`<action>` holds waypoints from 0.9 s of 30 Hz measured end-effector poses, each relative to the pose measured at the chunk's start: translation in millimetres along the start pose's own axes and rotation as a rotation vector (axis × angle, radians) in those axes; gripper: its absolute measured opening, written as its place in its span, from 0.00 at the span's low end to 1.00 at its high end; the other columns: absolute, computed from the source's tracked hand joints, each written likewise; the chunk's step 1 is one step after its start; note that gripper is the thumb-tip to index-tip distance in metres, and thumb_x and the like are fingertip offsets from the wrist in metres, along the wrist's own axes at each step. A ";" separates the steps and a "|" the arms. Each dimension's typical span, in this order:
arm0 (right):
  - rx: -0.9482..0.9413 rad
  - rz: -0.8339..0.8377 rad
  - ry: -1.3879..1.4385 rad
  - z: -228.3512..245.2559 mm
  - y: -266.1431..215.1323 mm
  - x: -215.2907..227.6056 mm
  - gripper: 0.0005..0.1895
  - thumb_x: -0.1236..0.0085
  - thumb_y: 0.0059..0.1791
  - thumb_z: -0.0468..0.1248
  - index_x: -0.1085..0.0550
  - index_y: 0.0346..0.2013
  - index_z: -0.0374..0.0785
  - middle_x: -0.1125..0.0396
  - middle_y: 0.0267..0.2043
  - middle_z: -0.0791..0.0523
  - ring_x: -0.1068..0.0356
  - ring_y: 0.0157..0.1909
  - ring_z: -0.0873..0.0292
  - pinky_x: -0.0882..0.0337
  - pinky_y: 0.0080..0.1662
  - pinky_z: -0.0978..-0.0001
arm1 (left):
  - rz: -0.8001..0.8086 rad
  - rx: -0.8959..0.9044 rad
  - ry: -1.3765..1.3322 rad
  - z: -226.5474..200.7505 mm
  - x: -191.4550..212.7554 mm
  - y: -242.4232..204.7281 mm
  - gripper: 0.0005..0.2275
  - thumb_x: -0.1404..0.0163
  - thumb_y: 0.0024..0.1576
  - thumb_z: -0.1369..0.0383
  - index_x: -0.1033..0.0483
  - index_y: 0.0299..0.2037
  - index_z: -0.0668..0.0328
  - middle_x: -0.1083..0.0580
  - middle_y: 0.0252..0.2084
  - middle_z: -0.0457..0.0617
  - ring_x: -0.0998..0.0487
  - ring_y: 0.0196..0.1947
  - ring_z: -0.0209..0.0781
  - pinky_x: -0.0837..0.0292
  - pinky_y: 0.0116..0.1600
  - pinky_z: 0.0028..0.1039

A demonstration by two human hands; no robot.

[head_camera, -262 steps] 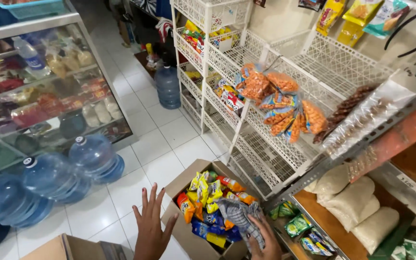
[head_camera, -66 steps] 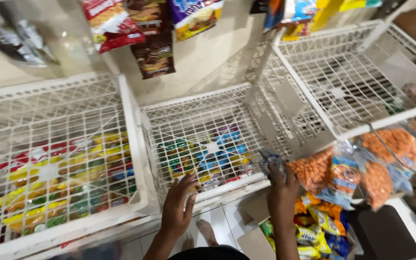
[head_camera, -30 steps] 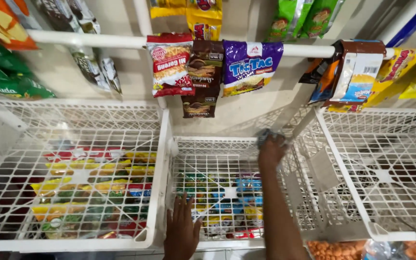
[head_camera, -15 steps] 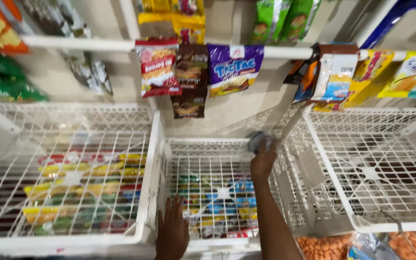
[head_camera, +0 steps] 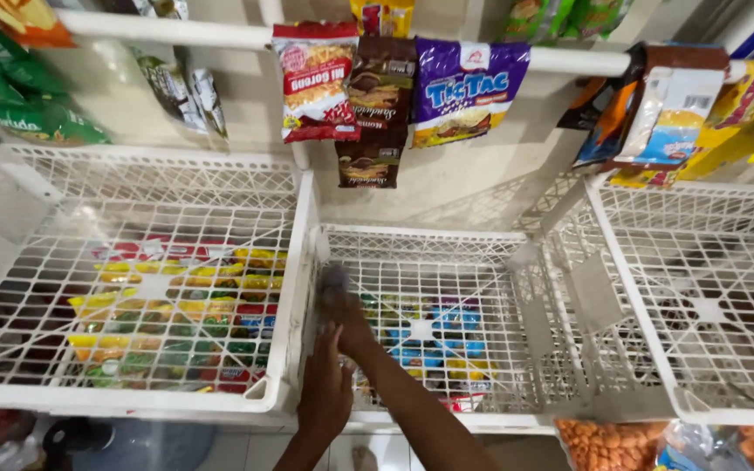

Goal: Organizing, stocking, and cleaning snack shelves in a grocery store setting.

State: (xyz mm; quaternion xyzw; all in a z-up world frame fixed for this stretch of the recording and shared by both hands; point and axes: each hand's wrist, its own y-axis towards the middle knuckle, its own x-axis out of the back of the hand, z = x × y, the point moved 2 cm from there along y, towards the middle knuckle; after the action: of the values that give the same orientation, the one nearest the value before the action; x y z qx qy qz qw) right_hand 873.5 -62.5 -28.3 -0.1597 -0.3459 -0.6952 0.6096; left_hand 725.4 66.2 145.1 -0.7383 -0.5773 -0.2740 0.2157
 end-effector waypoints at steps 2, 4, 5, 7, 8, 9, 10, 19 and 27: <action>0.159 0.386 -0.336 77.4 -5.9 34.5 0.31 0.40 0.45 0.34 0.31 0.65 0.42 0.49 0.74 0.42 0.54 0.71 0.24 0.44 0.63 0.38 | -0.105 -0.113 -0.066 -6.0 4.9 -6.4 0.26 0.60 0.63 0.68 0.50 0.73 0.57 0.47 0.76 0.58 0.50 0.76 0.56 0.54 0.74 0.52; 0.209 0.324 -0.431 26.2 -13.1 44.6 0.31 0.42 0.44 0.32 0.29 0.63 0.42 0.45 0.71 0.44 0.47 0.70 0.31 0.39 0.65 0.44 | -0.076 -0.114 0.046 -4.0 3.1 -5.9 0.27 0.59 0.62 0.69 0.50 0.73 0.56 0.49 0.77 0.57 0.54 0.77 0.56 0.59 0.74 0.54; 0.263 0.260 -0.534 1.1 -13.8 51.0 0.30 0.43 0.43 0.30 0.27 0.61 0.43 0.41 0.68 0.46 0.40 0.69 0.39 0.35 0.67 0.51 | -0.054 -0.117 0.154 -3.7 2.6 -2.8 0.28 0.59 0.61 0.70 0.50 0.73 0.56 0.50 0.77 0.57 0.57 0.78 0.56 0.65 0.75 0.56; 0.067 0.321 -0.670 -35.8 -22.8 76.9 0.24 0.44 0.47 0.32 0.26 0.59 0.43 0.40 0.66 0.46 0.38 0.68 0.41 0.33 0.65 0.48 | -0.053 -0.130 0.192 -4.3 -0.3 -3.9 0.27 0.60 0.62 0.69 0.50 0.73 0.56 0.51 0.77 0.57 0.59 0.78 0.57 0.67 0.74 0.57; -0.125 0.382 -0.801 -54.9 -29.1 88.1 0.17 0.45 0.52 0.34 0.25 0.56 0.43 0.38 0.64 0.46 0.37 0.66 0.43 0.30 0.62 0.46 | -0.059 -0.141 0.232 -3.4 -1.0 -6.6 0.25 0.60 0.64 0.68 0.50 0.73 0.56 0.52 0.78 0.57 0.60 0.78 0.58 0.68 0.73 0.57; -0.124 0.392 -0.800 -61.7 -35.9 83.5 0.17 0.45 0.52 0.34 0.25 0.56 0.43 0.38 0.64 0.46 0.37 0.66 0.43 0.30 0.62 0.46 | -0.056 -0.131 0.230 -4.2 -0.4 -7.2 0.25 0.60 0.64 0.68 0.50 0.73 0.56 0.52 0.78 0.57 0.60 0.78 0.58 0.68 0.73 0.57; -0.148 0.413 -0.821 -69.0 -41.0 78.8 0.14 0.45 0.52 0.36 0.24 0.52 0.43 0.35 0.59 0.48 0.34 0.61 0.44 0.29 0.58 0.46 | -0.055 -0.153 0.285 -5.6 0.5 -6.8 0.26 0.60 0.63 0.68 0.50 0.73 0.56 0.53 0.78 0.58 0.61 0.78 0.59 0.68 0.73 0.58; -0.210 0.489 -0.152 56.3 -80.8 97.4 0.12 0.48 0.52 0.38 0.23 0.47 0.36 0.31 0.54 0.42 0.29 0.52 0.43 0.26 0.51 0.53 | -0.156 -0.201 0.021 -3.3 0.9 -1.0 0.26 0.59 0.66 0.61 0.46 0.73 0.60 0.46 0.76 0.61 0.49 0.76 0.63 0.55 0.73 0.53; 0.090 1.051 -0.241 52.3 -96.9 146.9 0.13 0.48 0.50 0.34 0.20 0.46 0.45 0.23 0.46 0.47 0.24 0.44 0.46 0.26 0.50 0.58 | -0.192 -0.251 -0.123 -2.1 6.5 -7.1 0.27 0.58 0.66 0.58 0.44 0.72 0.63 0.42 0.74 0.63 0.43 0.74 0.63 0.48 0.72 0.49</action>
State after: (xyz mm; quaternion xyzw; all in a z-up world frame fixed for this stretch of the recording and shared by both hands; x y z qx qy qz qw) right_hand 740.0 -133.7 75.7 -0.3634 -0.3162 -0.2578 0.8376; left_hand 719.3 71.3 150.9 -0.7163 -0.6184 -0.3177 0.0591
